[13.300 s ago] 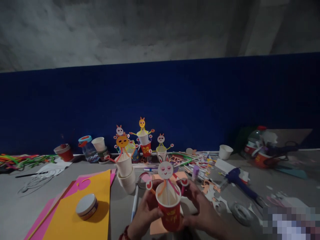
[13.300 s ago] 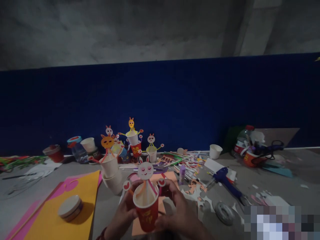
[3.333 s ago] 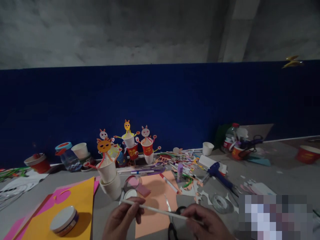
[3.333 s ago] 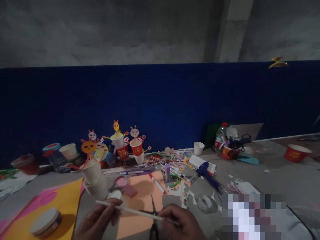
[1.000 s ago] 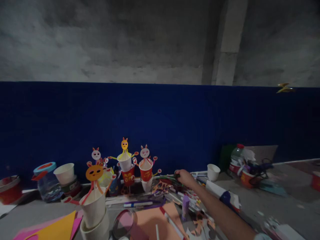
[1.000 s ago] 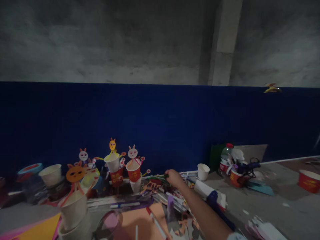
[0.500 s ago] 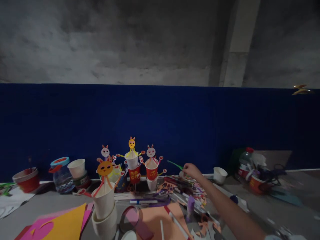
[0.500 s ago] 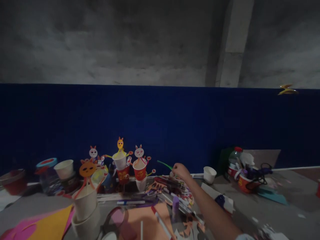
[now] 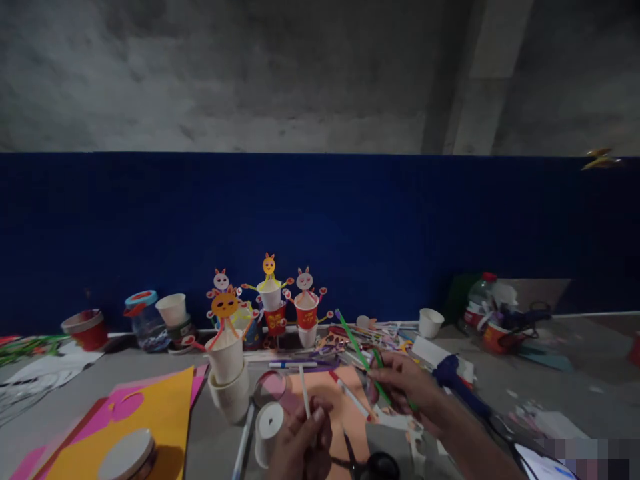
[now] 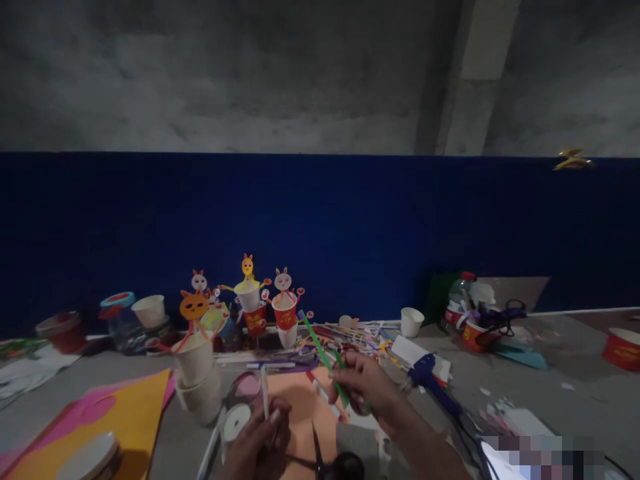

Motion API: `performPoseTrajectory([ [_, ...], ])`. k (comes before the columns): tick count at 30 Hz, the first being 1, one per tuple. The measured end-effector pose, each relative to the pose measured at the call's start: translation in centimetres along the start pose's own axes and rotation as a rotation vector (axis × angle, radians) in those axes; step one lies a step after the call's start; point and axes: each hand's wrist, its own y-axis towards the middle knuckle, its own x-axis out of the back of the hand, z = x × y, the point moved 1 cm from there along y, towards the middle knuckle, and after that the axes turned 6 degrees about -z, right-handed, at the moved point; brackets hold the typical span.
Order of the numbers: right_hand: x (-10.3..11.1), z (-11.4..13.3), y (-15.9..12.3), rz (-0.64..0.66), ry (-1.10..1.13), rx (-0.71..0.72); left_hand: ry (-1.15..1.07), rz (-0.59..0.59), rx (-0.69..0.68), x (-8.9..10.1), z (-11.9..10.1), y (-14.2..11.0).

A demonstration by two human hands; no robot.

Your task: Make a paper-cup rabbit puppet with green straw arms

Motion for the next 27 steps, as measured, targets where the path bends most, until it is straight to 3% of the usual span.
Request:
performPoseTrajectory([
  [3,-3.3,-2.3,-3.9,0.102,0.091,-0.053,0.067,-0.056,-0.09,-1.0,-1.7,-1.4],
  [7,-6.1,-5.0,-6.5,0.225,0.213,-0.151,0.234,-0.059,-0.217,-2.2,-3.3,-2.7],
  [11,-7.2,-6.2,-7.4,0.238,0.299,-0.192,0.267,-0.087,-0.233,-2.7,-3.1,-3.3],
  [15,-7.6,-6.7,-8.2,0.266,0.269,-0.241,0.25,-0.013,-0.242,-3.3,-2.5,-4.0],
  [21,-8.2,-7.7,-10.4,0.069,0.225,-0.211,0.008,-0.071,-0.146,-3.9,-2.7,-4.6],
  [27,-7.7,-7.6,-11.8,0.0,0.047,-0.136,-0.101,-0.103,-0.138,-3.7,-1.8,-5.3],
])
